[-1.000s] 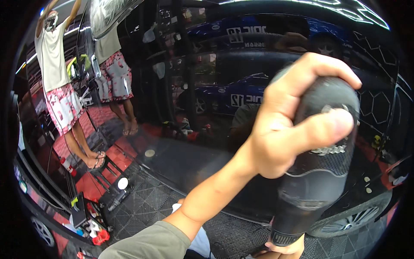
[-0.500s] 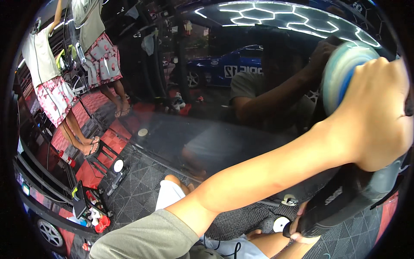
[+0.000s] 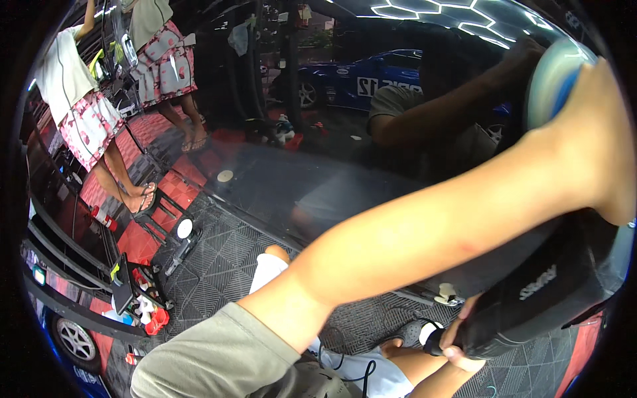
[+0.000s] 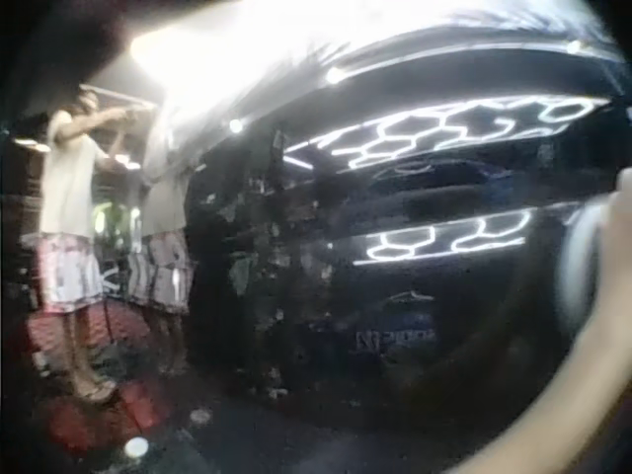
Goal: Using a handheld orbital buffer to polish the side panel of a black car.
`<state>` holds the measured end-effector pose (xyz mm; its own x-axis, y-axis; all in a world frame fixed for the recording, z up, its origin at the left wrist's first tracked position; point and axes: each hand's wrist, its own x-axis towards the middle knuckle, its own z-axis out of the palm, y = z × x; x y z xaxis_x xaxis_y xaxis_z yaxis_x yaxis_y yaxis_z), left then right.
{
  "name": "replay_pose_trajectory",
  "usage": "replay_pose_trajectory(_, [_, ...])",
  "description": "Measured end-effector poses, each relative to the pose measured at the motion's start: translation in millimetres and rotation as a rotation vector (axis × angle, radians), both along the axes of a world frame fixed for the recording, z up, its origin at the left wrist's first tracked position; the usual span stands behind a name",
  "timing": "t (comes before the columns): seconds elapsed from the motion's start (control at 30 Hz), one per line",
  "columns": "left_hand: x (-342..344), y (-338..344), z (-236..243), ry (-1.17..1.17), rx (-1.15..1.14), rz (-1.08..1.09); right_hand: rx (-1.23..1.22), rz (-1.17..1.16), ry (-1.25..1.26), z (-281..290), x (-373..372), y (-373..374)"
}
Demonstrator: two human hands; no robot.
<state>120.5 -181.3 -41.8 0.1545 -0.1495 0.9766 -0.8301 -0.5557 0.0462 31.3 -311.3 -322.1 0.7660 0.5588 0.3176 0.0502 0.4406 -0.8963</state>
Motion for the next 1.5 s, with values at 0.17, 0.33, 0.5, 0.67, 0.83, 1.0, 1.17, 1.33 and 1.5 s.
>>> replay_pose_trajectory(0.17, [-28, 82, 12, -0.028, 0.189, 0.191, -0.177, 0.062, -0.283, 6, -13, 58])
replay_pose_trajectory(0.33, [-65, 127, 9, 0.001, -0.347, -0.457, -0.082, 0.082, -0.297, 6, -26, 102])
replay_pose_trajectory(0.5, [-89, 161, 12, 0.187, -0.367, -0.687, -0.036, 0.064, -0.525, 13, -35, 130])
replay_pose_trajectory(0.67, [-109, 201, 12, 0.315, -0.282, -0.718, -0.124, 0.08, -0.469, 18, -40, 148])
replay_pose_trajectory(0.83, [-128, 220, 15, 0.362, -0.24, -0.724, -0.091, -0.006, -0.341, 10, -50, 164])
replay_pose_trajectory(1.0, [-144, 236, 15, 0.401, -0.215, -0.715, -0.179, 0.025, -0.315, 18, -54, 171])
replay_pose_trajectory(1.17, [-146, 250, 4, 0.328, -0.167, -0.817, -0.137, 0.008, -0.553, 40, -54, 185])
replay_pose_trajectory(1.33, [-141, 280, 2, 0.236, -0.016, -0.694, 0.019, 0.09, -0.523, 47, -56, 207])
replay_pose_trajectory(1.5, [-146, 300, -1, 0.251, -0.05, -0.74, 0.002, 0.104, -0.537, 49, -56, 225])
